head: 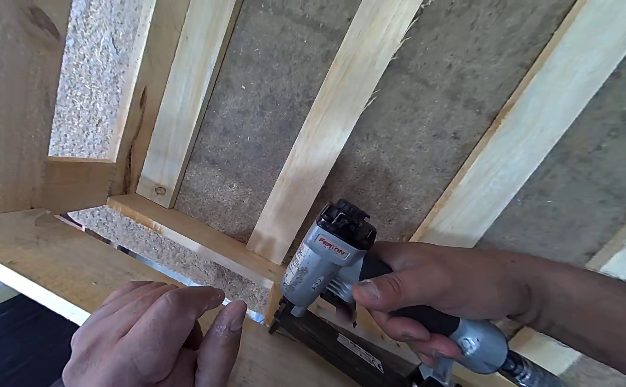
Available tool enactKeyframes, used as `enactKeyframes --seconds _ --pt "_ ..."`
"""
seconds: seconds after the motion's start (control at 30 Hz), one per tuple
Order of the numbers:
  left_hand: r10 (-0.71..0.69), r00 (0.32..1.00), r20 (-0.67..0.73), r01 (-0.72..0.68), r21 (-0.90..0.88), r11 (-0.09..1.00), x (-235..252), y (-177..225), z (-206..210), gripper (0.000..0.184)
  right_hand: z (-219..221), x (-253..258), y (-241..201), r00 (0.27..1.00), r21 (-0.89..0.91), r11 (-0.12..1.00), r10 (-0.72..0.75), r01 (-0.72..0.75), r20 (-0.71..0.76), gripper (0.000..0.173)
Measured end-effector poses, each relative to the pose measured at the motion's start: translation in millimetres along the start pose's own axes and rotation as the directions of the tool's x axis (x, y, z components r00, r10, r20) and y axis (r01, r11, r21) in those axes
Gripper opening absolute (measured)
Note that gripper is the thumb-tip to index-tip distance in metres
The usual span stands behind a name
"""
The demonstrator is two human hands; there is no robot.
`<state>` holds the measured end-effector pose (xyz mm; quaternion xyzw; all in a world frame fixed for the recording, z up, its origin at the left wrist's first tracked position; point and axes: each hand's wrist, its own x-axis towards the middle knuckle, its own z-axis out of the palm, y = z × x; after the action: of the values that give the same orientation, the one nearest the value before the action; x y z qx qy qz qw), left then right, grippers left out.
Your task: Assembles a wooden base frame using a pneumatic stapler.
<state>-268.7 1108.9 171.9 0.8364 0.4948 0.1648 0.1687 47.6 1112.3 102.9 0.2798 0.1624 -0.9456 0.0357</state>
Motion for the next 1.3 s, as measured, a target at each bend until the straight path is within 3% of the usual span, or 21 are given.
enactKeyframes --seconds 0.77,0.93,1.3 --pt "-0.026 0.999 0.024 0.026 -0.013 1.000 -0.9 0.5 -1.0 0.040 -4.2 -22.8 28.3 0.999 0.048 0.999 0.013 -0.011 -0.029 0.045" --pt "-0.022 0.999 0.028 0.022 -0.003 1.000 -1.4 0.8 -1.1 0.041 -4.1 -29.2 34.7 0.998 0.033 0.999 0.025 -0.023 -0.053 0.051" --pt "-0.022 1.000 0.016 0.023 -0.015 1.000 -2.8 -1.4 -0.7 0.040 -9.9 -36.6 48.1 1.000 0.029 0.999 -0.018 0.018 0.001 0.050"
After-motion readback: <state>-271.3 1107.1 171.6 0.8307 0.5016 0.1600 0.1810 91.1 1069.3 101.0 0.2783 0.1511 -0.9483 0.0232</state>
